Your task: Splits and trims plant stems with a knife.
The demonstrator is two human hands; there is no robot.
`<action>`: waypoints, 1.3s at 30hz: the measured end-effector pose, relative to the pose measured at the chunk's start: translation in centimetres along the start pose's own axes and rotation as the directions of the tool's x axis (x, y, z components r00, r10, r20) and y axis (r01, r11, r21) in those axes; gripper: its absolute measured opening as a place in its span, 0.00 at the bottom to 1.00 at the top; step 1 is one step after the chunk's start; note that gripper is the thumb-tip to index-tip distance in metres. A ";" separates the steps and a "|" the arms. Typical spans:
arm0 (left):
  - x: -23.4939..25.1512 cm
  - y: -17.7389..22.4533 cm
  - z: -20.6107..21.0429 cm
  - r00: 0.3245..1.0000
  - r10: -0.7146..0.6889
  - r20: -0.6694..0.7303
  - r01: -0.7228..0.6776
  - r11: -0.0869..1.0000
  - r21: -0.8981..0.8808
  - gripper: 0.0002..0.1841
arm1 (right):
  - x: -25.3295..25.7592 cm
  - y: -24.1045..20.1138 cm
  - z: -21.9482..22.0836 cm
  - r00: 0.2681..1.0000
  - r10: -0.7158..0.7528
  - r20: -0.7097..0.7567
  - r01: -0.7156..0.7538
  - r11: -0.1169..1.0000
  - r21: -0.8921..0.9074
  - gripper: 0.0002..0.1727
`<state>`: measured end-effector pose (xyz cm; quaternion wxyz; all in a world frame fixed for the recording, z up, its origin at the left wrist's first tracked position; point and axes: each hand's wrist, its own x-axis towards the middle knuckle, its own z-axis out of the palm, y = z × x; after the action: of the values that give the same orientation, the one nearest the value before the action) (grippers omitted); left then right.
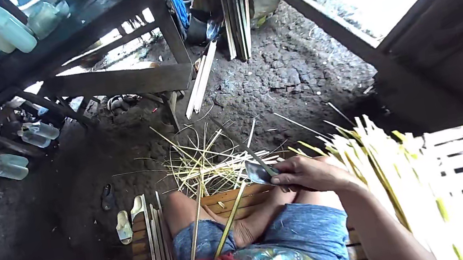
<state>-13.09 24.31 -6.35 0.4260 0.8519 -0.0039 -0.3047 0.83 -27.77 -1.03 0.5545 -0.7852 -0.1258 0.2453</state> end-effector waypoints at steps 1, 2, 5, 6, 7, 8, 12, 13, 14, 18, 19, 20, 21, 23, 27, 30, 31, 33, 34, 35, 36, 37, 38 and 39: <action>3.7 1.3 -0.5 0.997 0.003 -0.075 -0.012 0.993 -0.117 0.28 | -0.6 -0.1 0.4 0.999 -0.054 -0.009 0.054 0.997 0.046 0.13; 7.1 4.7 -0.9 0.988 -0.003 -0.153 -0.036 0.968 -0.248 0.27 | -1.4 -0.4 0.8 0.994 -0.106 -0.014 0.107 0.990 0.097 0.13; 15.5 14.9 -1.3 0.980 -0.005 -0.198 -0.134 0.717 -0.684 0.34 | -3.8 -0.4 2.5 0.977 -0.214 0.007 0.204 0.940 0.273 0.13; 17.6 17.4 -1.4 0.979 0.001 -0.206 -0.166 0.597 -0.785 0.40 | -4.6 0.1 3.1 0.974 -0.225 0.036 0.198 0.916 0.349 0.13; 19.2 19.5 -1.4 0.971 0.017 -0.237 -0.214 0.491 -0.844 0.44 | -5.3 0.9 3.7 0.973 -0.218 0.073 0.170 0.895 0.412 0.12; 20.3 21.1 -1.4 0.955 0.050 -0.293 -0.287 0.407 -0.867 0.45 | -6.0 1.8 4.5 0.976 -0.194 0.097 0.129 0.879 0.458 0.12; 21.6 26.1 -1.5 0.765 0.053 -0.642 -0.635 0.227 -0.738 0.24 | -8.3 4.6 8.4 0.990 0.069 0.122 -0.129 0.798 0.589 0.11; 21.6 26.9 -1.7 0.703 0.028 -0.711 -0.695 0.238 -0.678 0.18 | -8.6 5.2 9.4 0.982 0.135 0.129 -0.186 0.773 0.607 0.11; 21.4 27.3 -2.3 0.655 0.046 -0.754 -0.736 0.265 -0.623 0.16 | -8.9 5.8 10.2 0.970 0.212 0.117 -0.240 0.774 0.586 0.12; 19.1 28.0 -9.1 0.515 0.296 -0.804 -0.798 0.507 -0.325 0.21 | -9.0 7.2 12.5 0.838 0.544 0.026 -0.540 0.836 -0.097 0.27; 18.4 28.1 -11.0 0.511 0.364 -0.779 -0.785 0.567 -0.251 0.21 | -8.9 7.3 13.0 0.804 0.592 0.053 -0.570 0.793 -0.216 0.27; 17.7 28.1 -12.5 0.521 0.430 -0.738 -0.766 0.617 -0.180 0.22 | -8.8 7.3 13.2 0.793 0.605 0.067 -0.570 0.777 -0.268 0.25; 17.1 27.7 -13.2 0.552 0.478 -0.684 -0.725 0.679 -0.111 0.21 | -8.7 7.1 13.0 0.816 0.576 0.051 -0.544 0.795 -0.269 0.23; 16.2 26.0 -12.3 0.697 0.487 -0.526 -0.553 0.833 0.039 0.22 | -8.0 6.4 11.8 0.906 0.411 -0.101 -0.423 0.882 -0.206 0.19; 15.6 19.6 -7.0 0.908 0.355 -0.222 -0.296 0.919 0.259 0.20 | -3.2 2.6 8.3 0.903 0.128 -0.410 -0.144 0.990 -0.008 0.24; 12.1 15.4 -3.9 0.972 0.215 -0.090 -0.201 0.969 0.146 0.20 | 0.6 -0.5 7.4 0.910 0.130 -0.394 0.053 0.906 0.421 0.32; 10.4 14.4 -2.6 0.989 0.143 -0.040 -0.140 0.988 0.072 0.20 | 1.5 -1.4 7.5 0.918 0.127 -0.376 0.097 0.848 0.522 0.31; 7.4 12.5 -0.1 0.998 0.037 0.050 -0.035 0.999 -0.038 0.20 | 3.1 -2.2 8.2 0.916 0.098 -0.390 0.166 0.792 0.588 0.20; 6.1 11.4 1.1 0.997 0.013 0.080 -0.007 0.997 -0.071 0.20 | 3.7 -2.2 8.7 0.917 0.078 -0.391 0.185 0.786 0.590 0.14; 4.8 10.4 2.3 0.995 0.004 0.097 0.006 0.995 -0.101 0.20 | 4.1 -2.2 9.4 0.928 0.068 -0.366 0.175 0.787 0.592 0.12; 3.7 9.5 3.2 0.994 -0.015 0.111 0.029 0.992 -0.121 0.20 | 4.3 -2.1 10.0 0.947 0.059 -0.317 0.147 0.796 0.587 0.12; 2.8 8.7 4.1 0.992 -0.043 0.118 0.058 0.991 -0.125 0.19 | 4.4 -2.0 10.6 0.963 0.048 -0.266 0.119 0.808 0.577 0.12; 2.0 7.9 4.8 0.989 -0.072 0.129 0.086 0.991 -0.105 0.19 | 4.5 -2.0 11.2 0.973 0.049 -0.226 0.089 0.822 0.562 0.13; 1.3 6.8 5.1 0.982 -0.099 0.162 0.110 0.992 -0.059 0.19 | 4.6 -1.9 11.8 0.977 0.056 -0.204 0.066 0.837 0.544 0.14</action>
<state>-12.96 15.88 -4.38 0.4365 0.8089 0.0171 -0.3935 -1.36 -15.41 -3.48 0.7665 -0.6151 0.0071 0.1844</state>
